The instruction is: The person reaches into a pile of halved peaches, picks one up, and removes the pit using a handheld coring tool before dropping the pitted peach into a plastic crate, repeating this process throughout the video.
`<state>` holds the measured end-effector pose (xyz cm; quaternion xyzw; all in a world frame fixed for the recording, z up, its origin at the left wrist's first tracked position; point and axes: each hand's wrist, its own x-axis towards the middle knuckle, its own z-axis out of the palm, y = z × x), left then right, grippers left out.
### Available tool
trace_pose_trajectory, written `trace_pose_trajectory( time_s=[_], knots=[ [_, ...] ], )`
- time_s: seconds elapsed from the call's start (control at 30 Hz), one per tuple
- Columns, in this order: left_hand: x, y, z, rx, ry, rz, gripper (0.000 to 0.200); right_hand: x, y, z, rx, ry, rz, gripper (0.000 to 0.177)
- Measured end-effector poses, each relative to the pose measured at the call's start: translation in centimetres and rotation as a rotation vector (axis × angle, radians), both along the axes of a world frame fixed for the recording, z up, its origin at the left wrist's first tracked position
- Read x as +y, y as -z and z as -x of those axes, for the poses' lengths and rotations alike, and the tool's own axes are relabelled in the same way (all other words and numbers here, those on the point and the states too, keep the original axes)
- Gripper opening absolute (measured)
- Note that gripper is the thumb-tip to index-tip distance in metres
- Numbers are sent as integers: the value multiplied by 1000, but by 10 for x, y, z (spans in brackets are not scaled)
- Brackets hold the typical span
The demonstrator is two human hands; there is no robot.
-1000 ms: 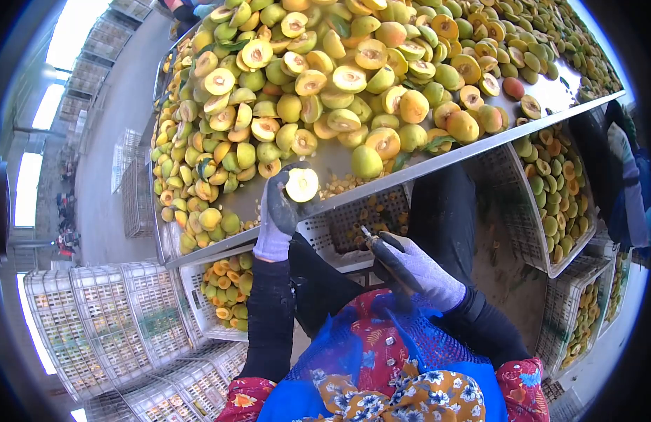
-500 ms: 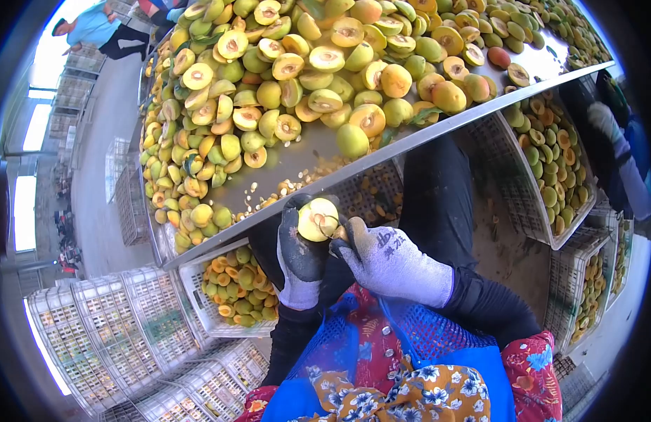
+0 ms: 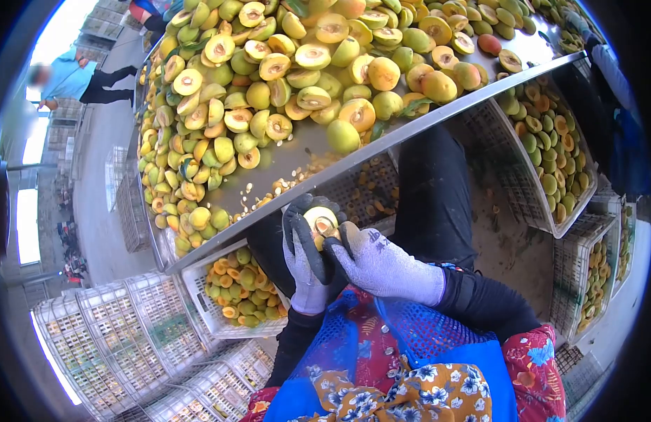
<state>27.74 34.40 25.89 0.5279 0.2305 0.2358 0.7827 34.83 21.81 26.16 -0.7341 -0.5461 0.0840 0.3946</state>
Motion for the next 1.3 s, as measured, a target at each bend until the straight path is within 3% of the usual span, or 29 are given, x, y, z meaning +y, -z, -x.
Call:
trace_pose_trajectory(
  time_s=[0.07, 0.17, 0.27, 0.3, 0.37, 0.43, 0.5, 0.53, 0.57, 0.67, 0.73, 0.8, 0.83, 0.9, 0.93, 1.03, 1.07, 1.13, 1.23, 1.3],
  knots=[
    [-9, 6, -2, 1, -76, -23, 38, 0, 0, -1, 355, -76, -95, 26],
    [-12, 10, -1, -69, -53, -271, 39, -5, -19, -21, 1192, -244, 96, 27],
    [-14, 16, 4, 53, -27, -174, 34, -12, -21, -24, 1177, -279, 137, 21],
    [-14, 16, 4, 98, -15, -227, 32, -12, -15, -14, 1115, -194, 142, 21],
    [-15, 17, 4, 186, 10, -335, 28, -13, -13, -13, 1240, -148, 172, 22],
    [-17, 17, 5, 191, -1, -461, 27, -17, -15, -24, 1619, -225, 229, 25],
    [-17, 17, 6, 197, 9, -537, 26, -19, 0, -14, 1192, -189, -38, 27],
    [-15, 16, 6, 202, 25, -550, 27, -20, -9, -17, 1748, -237, -2, 30],
    [-15, 15, 5, 204, 40, -563, 27, -21, -18, -21, 2299, -121, 55, 32],
    [-21, 14, 2, 185, 53, -276, 26, -21, -10, -13, 1803, -99, 214, 32],
    [-17, 24, 6, 164, 101, -164, 29, -21, -7, -17, 1903, -230, 76, 36],
    [-16, 30, 11, 96, 143, -50, 33, -26, 9, -18, 2689, -281, 55, 37],
    [-14, 29, 11, 31, 163, 2, 34, -25, 17, -16, 2914, -394, -9, 38],
    [-14, 23, 10, -17, 204, 52, 38, -28, 23, -15, 2979, -629, -83, 38],
    [-13, 23, 8, -14, 216, -60, 40, -28, 24, -16, 3003, -752, -120, 38],
    [-8, 25, 4, 25, 260, -389, 43, -33, 19, -16, 2878, -475, -28, 41],
    [-10, 25, 4, 15, 275, -263, 43, -33, 18, -18, 2825, -404, -2, 41],
    [-14, 20, 3, -13, 301, -19, 42, -34, 23, -18, 2916, -538, -78, 42],
    [-18, 23, 3, -15, 220, 68, 43, -33, 27, -16, 2920, -635, -83, 41],
    [-21, 31, 1, 12, 129, 135, 44, -28, 26, -14, 2819, -449, -66, 42]
  ],
)
